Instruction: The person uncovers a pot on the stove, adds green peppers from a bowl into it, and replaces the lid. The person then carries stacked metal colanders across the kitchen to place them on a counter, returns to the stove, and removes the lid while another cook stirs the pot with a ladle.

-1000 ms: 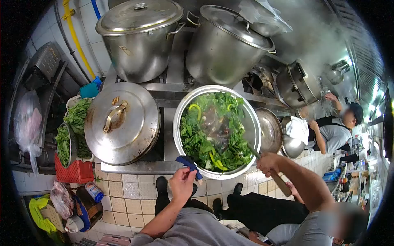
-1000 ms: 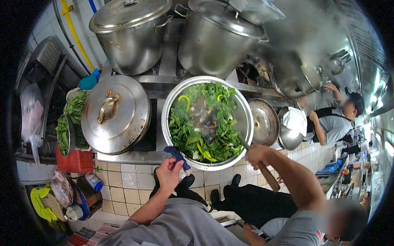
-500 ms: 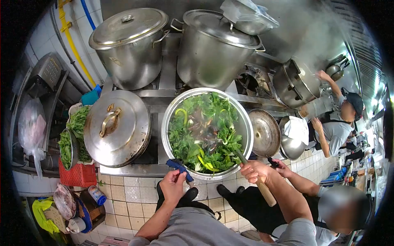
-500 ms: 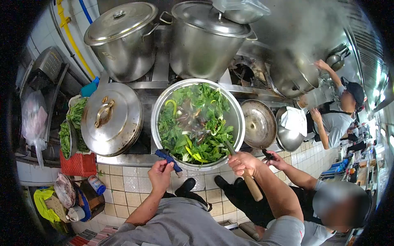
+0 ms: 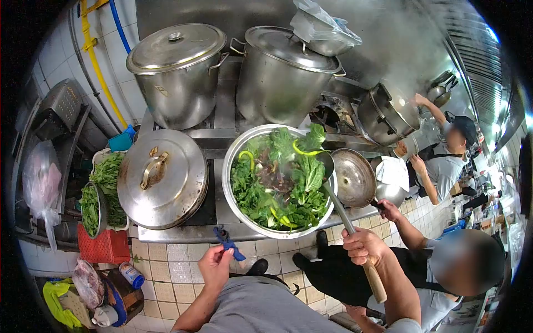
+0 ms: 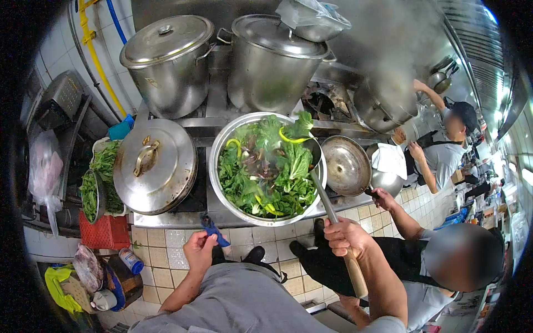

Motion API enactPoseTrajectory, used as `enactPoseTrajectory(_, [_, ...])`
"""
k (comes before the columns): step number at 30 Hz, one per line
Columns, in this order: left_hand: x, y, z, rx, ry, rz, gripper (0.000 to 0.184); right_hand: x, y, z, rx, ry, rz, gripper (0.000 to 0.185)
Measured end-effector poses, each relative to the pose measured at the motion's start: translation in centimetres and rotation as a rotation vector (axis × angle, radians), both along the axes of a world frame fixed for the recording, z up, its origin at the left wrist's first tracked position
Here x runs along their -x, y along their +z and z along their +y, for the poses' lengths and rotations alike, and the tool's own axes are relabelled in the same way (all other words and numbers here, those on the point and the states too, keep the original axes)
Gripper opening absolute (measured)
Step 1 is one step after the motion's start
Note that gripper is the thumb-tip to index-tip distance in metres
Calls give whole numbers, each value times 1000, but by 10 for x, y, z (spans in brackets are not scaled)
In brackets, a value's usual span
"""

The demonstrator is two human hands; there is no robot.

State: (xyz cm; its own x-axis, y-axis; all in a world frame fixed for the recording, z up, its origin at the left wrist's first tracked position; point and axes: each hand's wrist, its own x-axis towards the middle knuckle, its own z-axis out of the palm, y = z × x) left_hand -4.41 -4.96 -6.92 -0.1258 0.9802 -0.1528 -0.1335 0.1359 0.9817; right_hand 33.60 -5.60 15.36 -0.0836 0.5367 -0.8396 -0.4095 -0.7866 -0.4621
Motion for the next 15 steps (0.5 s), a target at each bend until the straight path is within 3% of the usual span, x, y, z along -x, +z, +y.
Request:
enactPoseTrajectory(12, [50,-1,-12,43,-13,15,12,58,32,-13,-107,28,-169,15])
enactPoseTrajectory(15, [48,-2,-15,13,-69,28,10,75,17,-1,-185,136,-460,16])
